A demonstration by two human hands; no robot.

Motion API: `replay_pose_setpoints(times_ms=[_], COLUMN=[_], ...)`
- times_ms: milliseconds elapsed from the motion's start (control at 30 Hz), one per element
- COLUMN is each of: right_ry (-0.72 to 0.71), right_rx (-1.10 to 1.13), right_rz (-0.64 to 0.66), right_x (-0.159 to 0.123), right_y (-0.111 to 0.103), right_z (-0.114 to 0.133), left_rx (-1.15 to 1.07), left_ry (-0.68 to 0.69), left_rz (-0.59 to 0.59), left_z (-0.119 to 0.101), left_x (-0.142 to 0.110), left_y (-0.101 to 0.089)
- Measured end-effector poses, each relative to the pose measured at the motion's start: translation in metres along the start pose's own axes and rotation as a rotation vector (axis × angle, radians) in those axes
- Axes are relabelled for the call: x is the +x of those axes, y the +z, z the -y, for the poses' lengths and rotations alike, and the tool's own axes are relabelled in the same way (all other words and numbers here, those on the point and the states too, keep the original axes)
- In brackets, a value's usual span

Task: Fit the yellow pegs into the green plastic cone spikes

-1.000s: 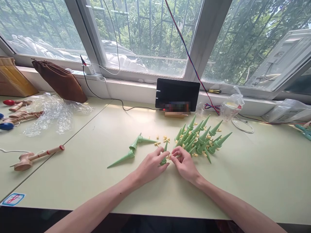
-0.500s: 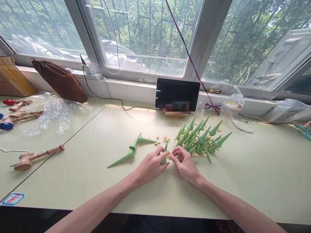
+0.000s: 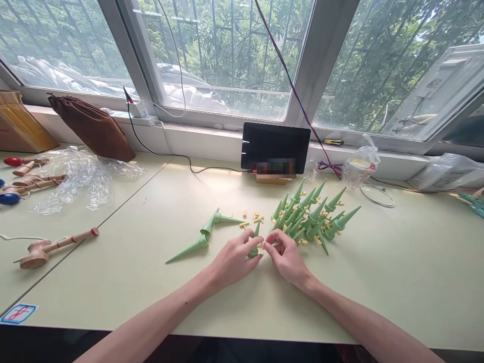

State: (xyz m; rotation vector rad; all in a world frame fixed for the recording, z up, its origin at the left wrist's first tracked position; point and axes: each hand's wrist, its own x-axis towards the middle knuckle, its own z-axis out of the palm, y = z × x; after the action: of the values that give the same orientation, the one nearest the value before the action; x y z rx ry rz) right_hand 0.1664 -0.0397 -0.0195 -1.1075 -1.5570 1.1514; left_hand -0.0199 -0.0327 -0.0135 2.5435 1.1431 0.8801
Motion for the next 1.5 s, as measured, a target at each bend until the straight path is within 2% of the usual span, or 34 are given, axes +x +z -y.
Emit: replay_pose_setpoints(times_ms=[200, 333, 433, 567, 667, 933, 1133, 1300, 1500], right_ry=[0.004, -0.019, -0.094, -0.263, -0.345, -0.471, -0.483, -0.499, -0.531], right_rx=[-0.003, -0.038, -0.113, -0.266, -0.351, -0.488, -0.523, -0.542, -0.564], right_rz=[0.012, -0.023, -0.003, 0.112, 0.169, 0.193, 0.190, 0.181, 0.198], right_x=[-0.001, -0.001, 0.000, 0.002, 0.002, 0.003, 0.004, 0.006, 0.008], right_y=[0.003, 0.004, 0.002, 0.001, 0.002, 0.002, 0.003, 0.004, 0.003], right_z=[0.002, 0.003, 0.001, -0.004, -0.007, -0.010, -0.013, -0.018, -0.020], left_rx=[-0.056, -0.059, -0.074, -0.112, -0.127, -0.087, -0.215, -0.122, -0.187], left_ry=[-0.020, -0.081, -0.146, -0.239, -0.235, -0.164, -0.234, -0.250, -0.279], left_rz=[-0.025, -0.085, -0.142, -0.175, -0.187, -0.195, -0.215, -0.192, -0.139], left_z=[0.003, 0.010, 0.016, 0.022, 0.024, 0.015, 0.006, 0.012, 0.015], left_x=[0.003, 0.005, 0.008, 0.012, 0.015, 0.019, 0.041, 0.063, 0.069], left_y=[-0.006, -0.011, -0.014, -0.016, -0.015, -0.007, 0.000, 0.013, 0.030])
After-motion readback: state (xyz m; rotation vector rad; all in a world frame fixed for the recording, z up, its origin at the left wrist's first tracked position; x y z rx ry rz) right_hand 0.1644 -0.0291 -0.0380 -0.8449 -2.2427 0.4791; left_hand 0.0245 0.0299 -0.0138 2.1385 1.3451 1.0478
